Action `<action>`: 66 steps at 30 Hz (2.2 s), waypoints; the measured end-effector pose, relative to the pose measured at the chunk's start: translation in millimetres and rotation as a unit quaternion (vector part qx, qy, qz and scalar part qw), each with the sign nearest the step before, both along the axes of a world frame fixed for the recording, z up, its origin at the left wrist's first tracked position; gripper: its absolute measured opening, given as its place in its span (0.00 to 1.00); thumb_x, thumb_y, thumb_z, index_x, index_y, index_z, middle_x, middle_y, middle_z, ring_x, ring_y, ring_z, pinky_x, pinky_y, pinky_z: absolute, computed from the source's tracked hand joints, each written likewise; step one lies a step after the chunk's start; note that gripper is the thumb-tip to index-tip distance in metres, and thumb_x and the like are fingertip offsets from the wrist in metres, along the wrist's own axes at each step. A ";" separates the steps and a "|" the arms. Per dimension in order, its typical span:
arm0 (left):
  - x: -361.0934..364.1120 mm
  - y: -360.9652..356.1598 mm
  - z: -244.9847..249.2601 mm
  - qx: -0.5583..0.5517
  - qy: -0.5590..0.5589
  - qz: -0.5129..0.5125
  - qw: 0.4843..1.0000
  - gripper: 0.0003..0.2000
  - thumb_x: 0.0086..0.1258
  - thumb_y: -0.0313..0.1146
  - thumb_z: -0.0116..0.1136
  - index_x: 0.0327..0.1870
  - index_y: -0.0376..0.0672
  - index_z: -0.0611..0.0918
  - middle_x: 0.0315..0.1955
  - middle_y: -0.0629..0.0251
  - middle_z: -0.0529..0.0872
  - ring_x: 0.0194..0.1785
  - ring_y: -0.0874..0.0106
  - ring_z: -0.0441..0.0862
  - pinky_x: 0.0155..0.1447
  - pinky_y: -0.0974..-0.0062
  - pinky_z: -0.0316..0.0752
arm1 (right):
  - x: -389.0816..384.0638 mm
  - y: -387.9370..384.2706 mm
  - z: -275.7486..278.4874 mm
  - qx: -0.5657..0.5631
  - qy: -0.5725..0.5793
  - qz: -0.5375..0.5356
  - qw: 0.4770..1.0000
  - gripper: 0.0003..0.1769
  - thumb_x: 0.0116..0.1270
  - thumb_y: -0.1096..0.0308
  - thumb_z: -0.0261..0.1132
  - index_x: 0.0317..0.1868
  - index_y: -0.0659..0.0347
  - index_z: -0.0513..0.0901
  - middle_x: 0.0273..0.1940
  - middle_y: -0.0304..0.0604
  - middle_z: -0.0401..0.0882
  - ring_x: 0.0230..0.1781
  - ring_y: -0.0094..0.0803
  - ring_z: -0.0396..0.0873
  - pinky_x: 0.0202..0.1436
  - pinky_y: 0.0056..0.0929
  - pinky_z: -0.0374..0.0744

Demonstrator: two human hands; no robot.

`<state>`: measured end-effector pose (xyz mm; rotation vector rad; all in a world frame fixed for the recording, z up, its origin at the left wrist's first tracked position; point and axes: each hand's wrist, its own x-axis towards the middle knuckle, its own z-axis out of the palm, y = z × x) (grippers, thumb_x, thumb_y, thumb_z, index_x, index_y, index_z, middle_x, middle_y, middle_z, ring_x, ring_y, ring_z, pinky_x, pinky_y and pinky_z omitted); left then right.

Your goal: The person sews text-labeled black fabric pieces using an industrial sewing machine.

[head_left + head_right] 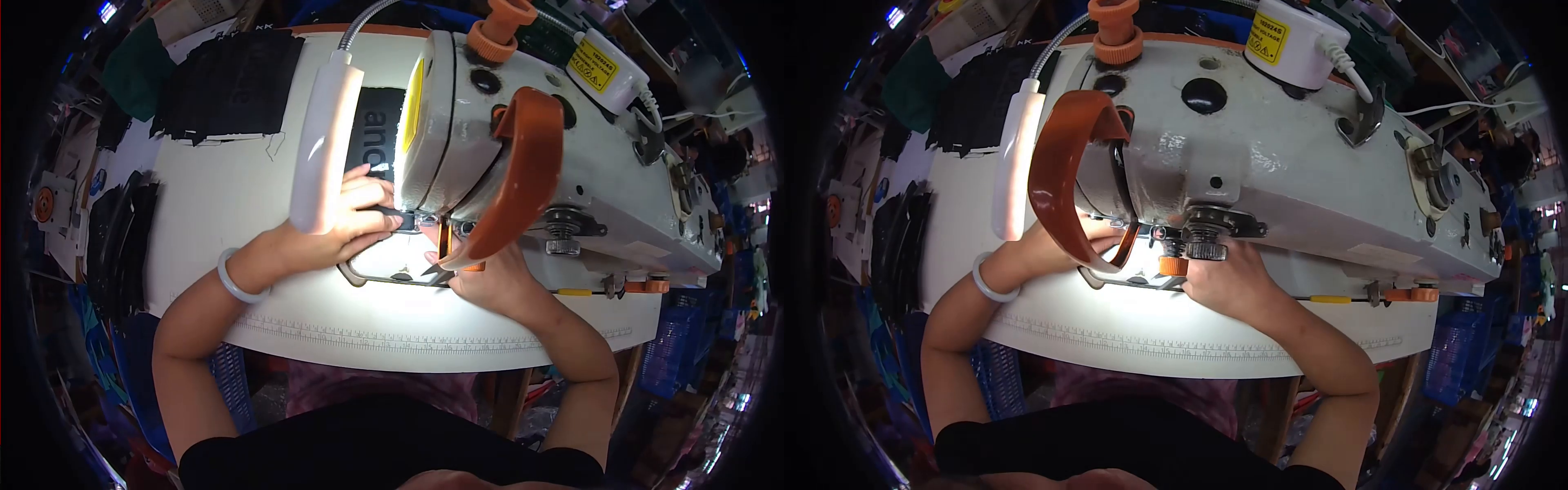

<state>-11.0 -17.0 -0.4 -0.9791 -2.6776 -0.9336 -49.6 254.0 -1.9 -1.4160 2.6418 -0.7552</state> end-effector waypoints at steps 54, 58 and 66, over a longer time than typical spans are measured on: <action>36.7 0.8 27.4 -0.061 -0.035 -0.042 0.997 0.21 0.63 0.29 0.67 0.59 0.40 0.84 0.63 0.54 0.80 0.69 0.57 0.75 0.71 0.56 0.72 | 4.5 9.1 4.9 -0.011 0.087 0.084 0.993 0.37 0.52 0.83 0.67 0.63 0.43 0.85 0.50 0.47 0.85 0.45 0.45 0.86 0.44 0.39 0.85; 48.6 5.8 47.5 -0.161 -0.018 -0.030 0.986 0.21 0.62 0.29 0.67 0.58 0.40 0.85 0.65 0.55 0.79 0.73 0.59 0.73 0.73 0.55 0.70 | 6.4 5.8 4.4 0.003 0.047 0.110 0.993 0.37 0.51 0.84 0.67 0.63 0.45 0.85 0.51 0.46 0.85 0.43 0.44 0.86 0.45 0.40 0.85; 51.5 21.9 35.0 -0.273 0.170 -0.010 0.947 0.17 0.64 0.29 0.61 0.54 0.40 0.87 0.60 0.60 0.85 0.66 0.64 0.80 0.69 0.61 0.74 | 4.2 5.9 2.7 0.003 -0.008 0.099 0.995 0.34 0.53 0.84 0.67 0.61 0.47 0.86 0.51 0.45 0.85 0.43 0.45 0.86 0.45 0.40 0.85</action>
